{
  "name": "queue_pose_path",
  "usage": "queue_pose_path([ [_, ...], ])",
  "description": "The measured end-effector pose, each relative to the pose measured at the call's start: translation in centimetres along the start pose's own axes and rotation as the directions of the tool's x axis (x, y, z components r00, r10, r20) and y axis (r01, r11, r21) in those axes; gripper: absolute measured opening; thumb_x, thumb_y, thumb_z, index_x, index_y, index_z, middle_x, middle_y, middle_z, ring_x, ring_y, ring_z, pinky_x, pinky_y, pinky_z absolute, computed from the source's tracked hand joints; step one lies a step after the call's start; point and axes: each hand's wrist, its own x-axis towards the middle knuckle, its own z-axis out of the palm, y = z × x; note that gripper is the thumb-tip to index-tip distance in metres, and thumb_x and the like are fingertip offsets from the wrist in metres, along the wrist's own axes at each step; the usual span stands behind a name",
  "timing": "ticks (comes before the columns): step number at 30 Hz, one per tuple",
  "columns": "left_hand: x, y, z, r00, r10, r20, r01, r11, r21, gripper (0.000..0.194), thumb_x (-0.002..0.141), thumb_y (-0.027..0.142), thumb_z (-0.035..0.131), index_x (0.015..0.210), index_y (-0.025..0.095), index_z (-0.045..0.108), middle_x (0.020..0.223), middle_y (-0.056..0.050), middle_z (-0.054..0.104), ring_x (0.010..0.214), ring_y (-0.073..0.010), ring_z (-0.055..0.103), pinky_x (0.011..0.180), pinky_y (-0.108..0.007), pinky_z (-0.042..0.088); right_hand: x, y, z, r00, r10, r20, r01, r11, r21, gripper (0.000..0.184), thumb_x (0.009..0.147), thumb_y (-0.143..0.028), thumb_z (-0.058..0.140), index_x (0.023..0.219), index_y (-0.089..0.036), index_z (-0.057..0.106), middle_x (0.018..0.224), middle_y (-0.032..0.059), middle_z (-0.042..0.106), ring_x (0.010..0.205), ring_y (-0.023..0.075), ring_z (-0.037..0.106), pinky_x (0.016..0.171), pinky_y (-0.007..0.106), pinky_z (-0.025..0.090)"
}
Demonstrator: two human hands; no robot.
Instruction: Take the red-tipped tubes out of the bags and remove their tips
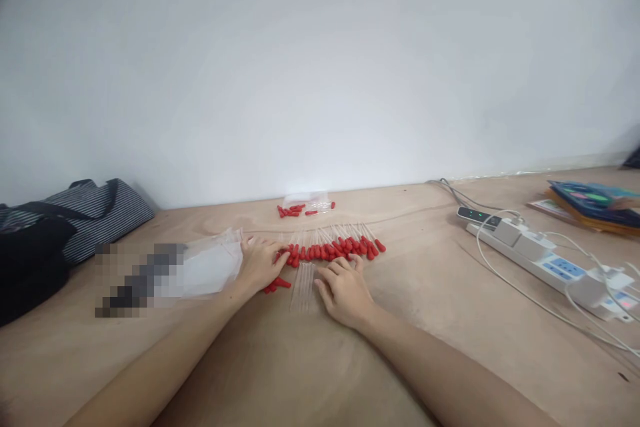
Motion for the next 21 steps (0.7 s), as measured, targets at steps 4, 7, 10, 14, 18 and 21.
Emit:
queue_pose_path([
  [4,-1.3,-0.4,-1.1,0.982,-0.100,-0.163,0.093,0.994,-0.051,0.014,0.076,0.025,0.050,0.077,0.025,0.064,0.073,0.000,0.069,0.081,-0.0234,0.057,0.088,-0.053,0.018,-0.1,0.1,0.2,0.999,-0.041,-0.025,0.041,0.999,0.010,0.016,0.082,-0.024,0.046,0.088,-0.021,0.061,0.078,0.0017,0.063,0.081,0.0150,0.052,0.088,0.040,0.021],
  [7,-3.1,-0.5,-2.1,0.964,-0.120,-0.237,0.096,0.989,-0.113,0.014,0.078,0.028,0.049,0.078,0.026,0.063,0.075,0.000,0.069,0.081,-0.0216,0.058,0.090,-0.050,0.016,0.0,0.1,0.3,0.995,-0.062,-0.082,0.063,0.998,0.007,0.020,0.082,-0.021,0.045,0.095,-0.021,0.060,0.084,0.0033,0.062,0.083,0.0156,0.052,0.087,0.038,0.023],
  [10,-5.0,0.0,-2.7,0.979,-0.042,-0.198,0.004,0.983,-0.186,0.015,0.079,0.028,0.049,0.080,0.026,0.063,0.077,0.001,0.069,0.081,-0.0192,0.058,0.090,-0.046,0.017,0.1,0.0,0.1,0.982,-0.088,-0.168,0.080,0.995,-0.052,0.029,0.082,-0.021,0.045,0.109,-0.021,0.054,0.103,0.0064,0.060,0.095,0.0182,0.050,0.090,0.040,0.020],
  [14,-6.3,1.2,-2.6,0.981,0.106,-0.162,-0.148,0.951,-0.270,0.014,0.080,0.026,0.049,0.079,0.028,0.064,0.074,0.003,0.069,0.080,-0.0169,0.057,0.090,-0.042,0.018,0.3,-0.2,0.0,0.959,-0.192,-0.208,0.164,0.976,-0.146,0.035,0.084,-0.028,0.046,0.119,-0.026,0.047,0.116,0.0054,0.056,0.108,0.0199,0.046,0.095,0.043,0.010],
  [18,-6.3,2.0,-2.3,0.971,0.167,-0.172,-0.214,0.927,-0.307,0.014,0.081,0.028,0.050,0.077,0.028,0.064,0.073,0.004,0.069,0.078,-0.0145,0.057,0.092,-0.040,0.017,0.2,0.1,0.4,0.931,-0.318,-0.181,0.288,0.942,-0.172,0.025,0.085,-0.030,0.048,0.108,-0.030,0.055,0.098,0.0002,0.065,0.105,0.0181,0.049,0.097,0.044,0.005],
  [21,-6.2,2.1,-2.2,0.962,0.203,-0.182,-0.251,0.921,-0.299,0.014,0.081,0.027,0.050,0.078,0.028,0.063,0.074,0.005,0.070,0.078,-0.0139,0.058,0.092,-0.039,0.018,0.2,0.4,0.8,0.905,-0.378,-0.197,0.347,0.922,-0.173,0.019,0.084,-0.025,0.049,0.099,-0.030,0.060,0.073,-0.0037,0.067,0.100,0.0170,0.052,0.096,0.045,0.005],
])
